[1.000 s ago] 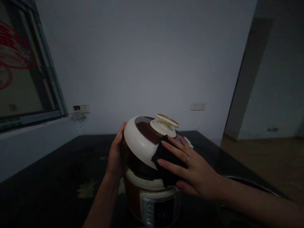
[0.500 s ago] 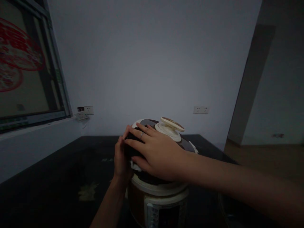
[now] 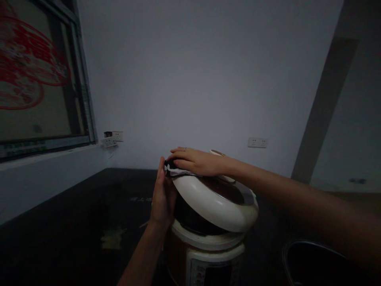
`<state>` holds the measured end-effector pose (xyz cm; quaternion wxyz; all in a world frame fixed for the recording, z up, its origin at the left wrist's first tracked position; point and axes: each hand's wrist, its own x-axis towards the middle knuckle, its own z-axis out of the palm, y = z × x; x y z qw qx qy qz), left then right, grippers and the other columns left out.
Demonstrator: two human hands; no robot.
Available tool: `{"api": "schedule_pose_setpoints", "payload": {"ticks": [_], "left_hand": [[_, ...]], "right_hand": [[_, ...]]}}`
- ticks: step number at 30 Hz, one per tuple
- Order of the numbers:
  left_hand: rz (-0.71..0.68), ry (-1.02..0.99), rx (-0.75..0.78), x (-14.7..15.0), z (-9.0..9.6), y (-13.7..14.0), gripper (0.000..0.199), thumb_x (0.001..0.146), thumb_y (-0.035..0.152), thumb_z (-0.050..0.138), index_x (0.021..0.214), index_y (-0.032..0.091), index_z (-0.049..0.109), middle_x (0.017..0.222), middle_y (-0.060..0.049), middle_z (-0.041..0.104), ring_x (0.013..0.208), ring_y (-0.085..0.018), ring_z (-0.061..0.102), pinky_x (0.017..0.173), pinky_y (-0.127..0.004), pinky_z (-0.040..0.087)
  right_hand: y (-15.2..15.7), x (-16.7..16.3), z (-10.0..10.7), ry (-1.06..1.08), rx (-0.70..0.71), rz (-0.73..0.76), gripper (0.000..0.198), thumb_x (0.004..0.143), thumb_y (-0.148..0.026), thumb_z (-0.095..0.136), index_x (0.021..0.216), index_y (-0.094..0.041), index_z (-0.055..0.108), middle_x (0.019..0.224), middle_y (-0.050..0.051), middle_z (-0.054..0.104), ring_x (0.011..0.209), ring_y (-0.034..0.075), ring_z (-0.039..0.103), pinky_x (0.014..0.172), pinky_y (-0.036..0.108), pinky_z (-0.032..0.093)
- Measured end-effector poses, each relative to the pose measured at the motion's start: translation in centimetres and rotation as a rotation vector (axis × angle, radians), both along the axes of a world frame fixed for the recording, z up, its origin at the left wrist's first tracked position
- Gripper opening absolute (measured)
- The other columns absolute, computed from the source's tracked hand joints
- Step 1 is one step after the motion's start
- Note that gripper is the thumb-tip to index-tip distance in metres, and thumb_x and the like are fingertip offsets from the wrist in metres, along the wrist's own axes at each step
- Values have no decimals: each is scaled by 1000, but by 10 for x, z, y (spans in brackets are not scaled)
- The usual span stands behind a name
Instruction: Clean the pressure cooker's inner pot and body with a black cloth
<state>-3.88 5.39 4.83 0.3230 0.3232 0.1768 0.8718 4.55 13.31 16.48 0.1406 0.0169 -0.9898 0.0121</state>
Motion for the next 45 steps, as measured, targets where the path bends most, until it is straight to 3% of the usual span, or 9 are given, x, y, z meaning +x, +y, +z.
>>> {"api": "schedule_pose_setpoints", "payload": {"ticks": [6, 10, 13, 20, 27, 30, 33, 39, 45], "left_hand": [[-55, -4, -26, 1, 2, -7, 68, 88, 48, 55, 148, 26, 34, 141, -6, 55, 135, -25, 43, 111, -38, 34], [-95, -1, -24, 4, 4, -10, 71, 90, 48, 52, 152, 24, 26, 140, -8, 55, 133, -27, 46, 111, -40, 34], [-71, 22, -19, 5, 4, -10, 69, 92, 47, 50, 151, 22, 26, 140, -8, 55, 134, -26, 44, 112, -37, 32], [-41, 9, -61, -1, 2, -8, 65, 90, 51, 50, 145, 20, 39, 136, -9, 58, 134, -25, 45, 113, -39, 30], [-32, -5, 76, 1, 5, -1, 54, 88, 53, 50, 130, 19, 57, 131, -11, 61, 130, -27, 49, 110, -39, 36], [-35, 17, 78, 1, 5, -2, 55, 85, 48, 58, 133, 21, 55, 130, -10, 61, 130, -27, 48, 106, -36, 41], [-15, 11, -18, -1, 1, -5, 72, 78, 33, 71, 144, 27, 41, 132, -7, 60, 125, -27, 53, 101, -34, 47], [14, 43, -109, -5, -3, -6, 98, 69, 29, 80, 150, 33, 26, 132, -7, 60, 109, -27, 63, 91, -34, 53], [35, 65, -85, -5, -2, -4, 92, 70, 32, 80, 148, 31, 32, 138, -9, 55, 125, -29, 53, 94, -34, 51]], "right_hand": [[-19, 51, -9, 35, 33, 132, 40, 97, -23, 41, 134, -14, 52, 145, 14, 44, 134, 21, 39, 114, 44, 29], [-37, 79, -7, -20, 15, 147, 38, 94, -12, 39, 126, -18, 58, 149, 8, 44, 141, 19, 32, 116, 45, 25], [-49, 86, -13, 32, -20, 98, 29, 97, -20, 41, 118, -15, 61, 146, 11, 47, 138, 18, 37, 115, 40, 30], [-44, 55, -24, 90, 54, 176, 21, 96, -22, 46, 113, -16, 57, 137, 11, 55, 141, 21, 31, 116, 45, 26], [-12, 8, -3, -14, 0, 208, 32, 100, -21, 36, 121, -11, 58, 127, 13, 60, 123, 19, 50, 110, 37, 33], [2, -11, 0, -36, -60, 132, 36, 101, -22, 32, 121, -8, 58, 126, 15, 61, 119, 18, 53, 107, 33, 36], [13, -25, 1, -52, -82, -12, 38, 101, -24, 29, 118, -9, 60, 125, 16, 61, 117, 19, 55, 105, 33, 38], [4, -13, -2, 36, -139, -113, 34, 100, -26, 31, 112, -14, 61, 124, 13, 62, 120, 21, 54, 106, 36, 38], [-23, 17, -10, 104, -138, -36, 34, 99, -24, 35, 118, -10, 59, 130, 16, 57, 122, 22, 51, 107, 40, 36]]}}
